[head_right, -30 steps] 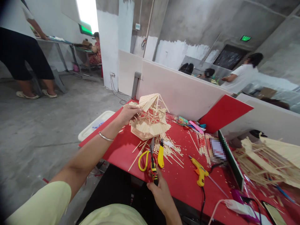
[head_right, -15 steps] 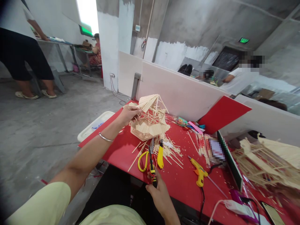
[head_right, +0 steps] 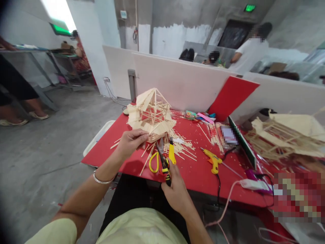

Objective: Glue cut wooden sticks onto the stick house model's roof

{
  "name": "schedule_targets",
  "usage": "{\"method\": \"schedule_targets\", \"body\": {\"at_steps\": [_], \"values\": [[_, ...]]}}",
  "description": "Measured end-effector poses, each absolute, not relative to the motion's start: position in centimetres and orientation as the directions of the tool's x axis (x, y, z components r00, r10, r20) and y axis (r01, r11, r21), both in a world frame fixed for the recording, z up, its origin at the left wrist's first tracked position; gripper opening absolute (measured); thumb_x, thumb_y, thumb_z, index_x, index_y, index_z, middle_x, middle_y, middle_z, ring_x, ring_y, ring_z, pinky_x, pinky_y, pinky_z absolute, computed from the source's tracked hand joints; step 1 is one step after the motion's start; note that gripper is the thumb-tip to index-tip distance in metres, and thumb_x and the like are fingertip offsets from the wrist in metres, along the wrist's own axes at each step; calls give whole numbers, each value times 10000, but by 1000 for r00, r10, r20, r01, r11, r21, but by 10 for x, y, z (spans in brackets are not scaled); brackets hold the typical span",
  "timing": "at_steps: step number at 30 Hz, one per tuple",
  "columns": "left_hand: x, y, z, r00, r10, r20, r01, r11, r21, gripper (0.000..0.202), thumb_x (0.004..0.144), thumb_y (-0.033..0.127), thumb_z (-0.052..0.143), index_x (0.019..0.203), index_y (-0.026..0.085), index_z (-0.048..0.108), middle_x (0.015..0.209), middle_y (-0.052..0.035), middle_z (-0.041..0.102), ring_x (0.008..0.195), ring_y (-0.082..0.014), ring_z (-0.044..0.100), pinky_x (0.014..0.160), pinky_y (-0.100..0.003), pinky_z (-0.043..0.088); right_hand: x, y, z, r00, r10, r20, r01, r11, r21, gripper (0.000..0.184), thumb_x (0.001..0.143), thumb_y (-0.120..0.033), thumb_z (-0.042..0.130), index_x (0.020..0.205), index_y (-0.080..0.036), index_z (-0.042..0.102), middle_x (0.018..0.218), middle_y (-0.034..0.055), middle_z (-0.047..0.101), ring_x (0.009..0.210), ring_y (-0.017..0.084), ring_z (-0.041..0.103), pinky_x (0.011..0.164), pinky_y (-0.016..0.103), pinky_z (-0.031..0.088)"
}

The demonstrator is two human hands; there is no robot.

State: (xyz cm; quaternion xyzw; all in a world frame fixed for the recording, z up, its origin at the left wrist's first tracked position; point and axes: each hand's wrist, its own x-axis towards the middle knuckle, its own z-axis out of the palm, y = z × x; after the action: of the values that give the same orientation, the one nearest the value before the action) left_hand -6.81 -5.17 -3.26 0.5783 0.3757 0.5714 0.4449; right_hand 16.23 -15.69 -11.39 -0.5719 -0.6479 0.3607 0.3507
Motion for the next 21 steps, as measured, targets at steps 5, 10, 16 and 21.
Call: {"method": "schedule_targets", "body": {"at_steps": [5,10,16,21], "values": [[-26,-57,-59,201,929,310,-46,-307,950,237,843,353,674,867,133,757,569,6,592,427,-66,474,409,-192,382,179,-155,-109,-112,984,139,624,178,-761,794,778,-145,517,1525,-232,262,1474,112,437,1396,265,378,1167,521,287],[4,-56,-68,265,923,278,-35,-278,960,190,824,306,665,784,130,724,608,-4,593,446,-74,502,406,-185,380,194,-155,-109,-85,986,145,733,160,-661,773,823,-189,503,1535,-201,204,1435,140,440,1373,278,385,1146,510,323],[21,-60,-73,278,929,243,37,-263,964,163,836,276,633,783,140,706,577,9,563,436,-80,495,419,-195,393,207,-154,-110,-55,989,138,794,127,-594,789,832,-214,509,1544,-176,169,1416,171,440,1347,309,400,1117,529,346],[27,-60,-78,278,925,261,103,-299,949,182,846,255,620,713,146,678,532,19,535,453,-83,482,436,-193,369,214,-153,-112,-55,992,115,811,111,-574,787,833,-212,503,1546,-167,172,1399,173,456,1335,313,408,1097,525,367]]}}
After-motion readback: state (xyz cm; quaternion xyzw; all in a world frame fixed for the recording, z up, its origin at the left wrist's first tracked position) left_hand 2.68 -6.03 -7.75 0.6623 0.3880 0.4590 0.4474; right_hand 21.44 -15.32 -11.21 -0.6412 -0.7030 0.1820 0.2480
